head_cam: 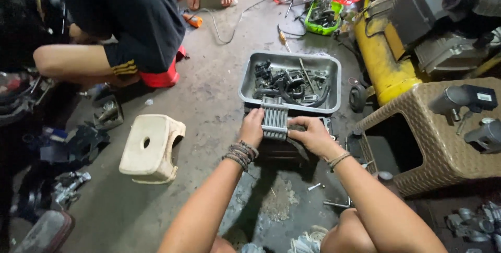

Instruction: Cleaning a motorcycle cylinder block and various engine components using a rag and cleaning solution in a workshop environment.

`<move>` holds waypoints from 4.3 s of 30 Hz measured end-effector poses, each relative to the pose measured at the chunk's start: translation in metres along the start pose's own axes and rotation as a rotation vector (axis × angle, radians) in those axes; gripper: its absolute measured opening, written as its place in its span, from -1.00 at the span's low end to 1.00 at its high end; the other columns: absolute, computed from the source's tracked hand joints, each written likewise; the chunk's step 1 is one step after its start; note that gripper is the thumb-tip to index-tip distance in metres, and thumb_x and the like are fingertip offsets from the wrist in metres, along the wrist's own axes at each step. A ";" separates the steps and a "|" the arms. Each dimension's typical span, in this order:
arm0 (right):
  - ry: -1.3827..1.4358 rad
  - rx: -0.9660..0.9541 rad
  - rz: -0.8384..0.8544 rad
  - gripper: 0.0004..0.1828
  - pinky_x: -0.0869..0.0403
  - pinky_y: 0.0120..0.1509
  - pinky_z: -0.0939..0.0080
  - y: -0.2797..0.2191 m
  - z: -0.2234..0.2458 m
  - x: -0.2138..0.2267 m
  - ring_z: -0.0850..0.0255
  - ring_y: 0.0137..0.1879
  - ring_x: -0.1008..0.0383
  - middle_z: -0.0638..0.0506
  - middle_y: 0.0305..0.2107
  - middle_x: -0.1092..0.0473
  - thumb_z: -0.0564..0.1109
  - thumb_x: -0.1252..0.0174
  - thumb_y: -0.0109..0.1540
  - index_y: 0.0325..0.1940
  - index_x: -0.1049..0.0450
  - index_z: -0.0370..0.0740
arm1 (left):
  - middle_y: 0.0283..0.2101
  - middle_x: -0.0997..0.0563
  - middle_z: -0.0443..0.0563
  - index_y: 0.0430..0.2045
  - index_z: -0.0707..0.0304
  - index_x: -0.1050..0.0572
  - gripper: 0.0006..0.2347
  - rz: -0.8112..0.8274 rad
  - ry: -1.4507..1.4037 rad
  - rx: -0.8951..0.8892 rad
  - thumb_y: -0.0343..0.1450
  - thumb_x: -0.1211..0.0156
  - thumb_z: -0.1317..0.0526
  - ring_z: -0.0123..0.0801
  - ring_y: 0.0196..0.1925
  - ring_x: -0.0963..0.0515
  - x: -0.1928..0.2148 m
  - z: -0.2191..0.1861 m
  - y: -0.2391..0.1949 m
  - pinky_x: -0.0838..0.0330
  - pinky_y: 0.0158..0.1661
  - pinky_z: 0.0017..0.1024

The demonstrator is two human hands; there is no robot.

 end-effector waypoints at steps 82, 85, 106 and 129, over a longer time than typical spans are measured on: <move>0.107 0.043 0.040 -0.70 -0.49 0.05 0.20 -0.012 0.003 -0.002 0.31 -0.13 -0.51 0.04 -0.30 -0.57 -0.23 -0.37 0.13 -0.04 -0.67 -0.17 | 0.29 -0.45 0.32 0.21 0.46 -0.41 -0.47 -0.054 -0.271 0.276 0.53 0.05 -0.08 0.03 0.42 -0.30 0.024 -0.074 -0.038 -0.12 0.40 -0.12; 0.098 0.068 0.016 -0.59 -0.51 0.02 0.23 -0.002 0.008 -0.002 0.31 -0.16 -0.53 0.05 -0.33 -0.53 -0.28 -0.39 0.06 0.00 -0.61 -0.16 | 0.34 -0.40 0.30 0.26 0.44 -0.36 -0.45 -0.022 -0.287 0.274 0.53 0.09 -0.08 0.03 0.45 -0.26 0.026 -0.074 -0.035 -0.07 0.43 -0.13; 0.351 -0.261 0.045 -0.85 -0.59 -0.28 -0.06 0.032 -0.057 0.045 0.01 -0.33 -0.60 -0.16 -0.48 -0.51 -0.12 -0.21 0.13 -0.35 -0.57 -0.26 | 0.32 -0.42 0.28 0.22 0.41 -0.41 -0.48 -0.069 -0.271 0.260 0.53 0.06 -0.08 0.01 0.45 -0.26 0.019 -0.060 -0.028 -0.04 0.44 -0.14; 0.424 -0.047 -0.025 -0.75 -0.62 -0.16 0.16 -0.006 0.014 0.035 0.24 -0.21 -0.61 0.04 -0.35 -0.53 -0.16 -0.32 0.23 -0.05 -0.51 -0.28 | -0.14 -0.65 0.06 -0.05 0.06 -0.49 -0.64 -0.099 -0.098 0.340 0.47 -0.05 -0.15 -0.06 0.11 -0.59 0.029 -0.051 -0.017 -0.43 0.10 -0.13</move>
Point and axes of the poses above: each hand's wrist, its own y-axis towards the middle knuckle, its own x-axis out of the back of the hand, z = x × y, the point moved 6 cm from there along y, towards the middle knuckle
